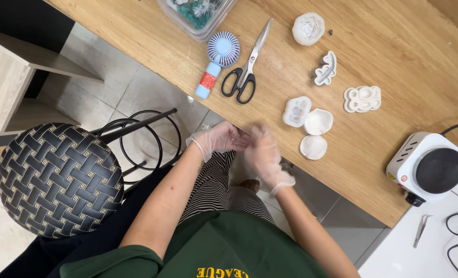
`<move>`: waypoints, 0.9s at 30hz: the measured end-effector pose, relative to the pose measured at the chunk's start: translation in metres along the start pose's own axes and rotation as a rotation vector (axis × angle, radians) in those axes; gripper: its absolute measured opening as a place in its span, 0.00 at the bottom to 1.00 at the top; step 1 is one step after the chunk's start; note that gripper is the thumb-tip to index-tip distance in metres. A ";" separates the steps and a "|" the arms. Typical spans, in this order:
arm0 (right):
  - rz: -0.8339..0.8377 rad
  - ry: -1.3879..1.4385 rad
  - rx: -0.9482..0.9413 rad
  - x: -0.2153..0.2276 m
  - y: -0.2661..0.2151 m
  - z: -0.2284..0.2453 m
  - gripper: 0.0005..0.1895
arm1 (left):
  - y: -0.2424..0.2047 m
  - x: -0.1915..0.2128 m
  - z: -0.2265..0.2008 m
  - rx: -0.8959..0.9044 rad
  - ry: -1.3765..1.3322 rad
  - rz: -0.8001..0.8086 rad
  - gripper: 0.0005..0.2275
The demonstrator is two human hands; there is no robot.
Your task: Preparing wax molds and removing finished wax pieces for inspection and storage.
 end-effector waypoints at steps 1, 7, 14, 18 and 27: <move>-0.001 0.000 0.000 -0.002 -0.001 -0.003 0.22 | -0.003 -0.005 -0.002 0.000 0.001 0.000 0.24; -0.433 0.149 0.132 0.016 0.015 -0.011 0.24 | -0.011 -0.017 -0.007 -0.015 0.034 -0.017 0.24; -0.082 0.182 0.168 -0.001 -0.006 -0.007 0.25 | 0.002 0.008 0.001 -0.025 -0.044 -0.019 0.22; -0.244 0.187 -0.091 0.027 0.007 -0.009 0.29 | -0.017 -0.021 -0.007 0.000 0.035 0.058 0.26; -0.181 0.042 0.018 0.025 0.004 -0.003 0.26 | -0.011 -0.015 -0.005 -0.032 -0.029 -0.005 0.24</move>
Point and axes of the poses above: each hand's wrist, its own y-axis towards the middle knuckle, its own x-axis out of the back of the hand, z = x × y, the point moved 3 cm from there along y, towards the middle knuckle, and after that the axes turned 1 degree about x, right-handed, at the moved point
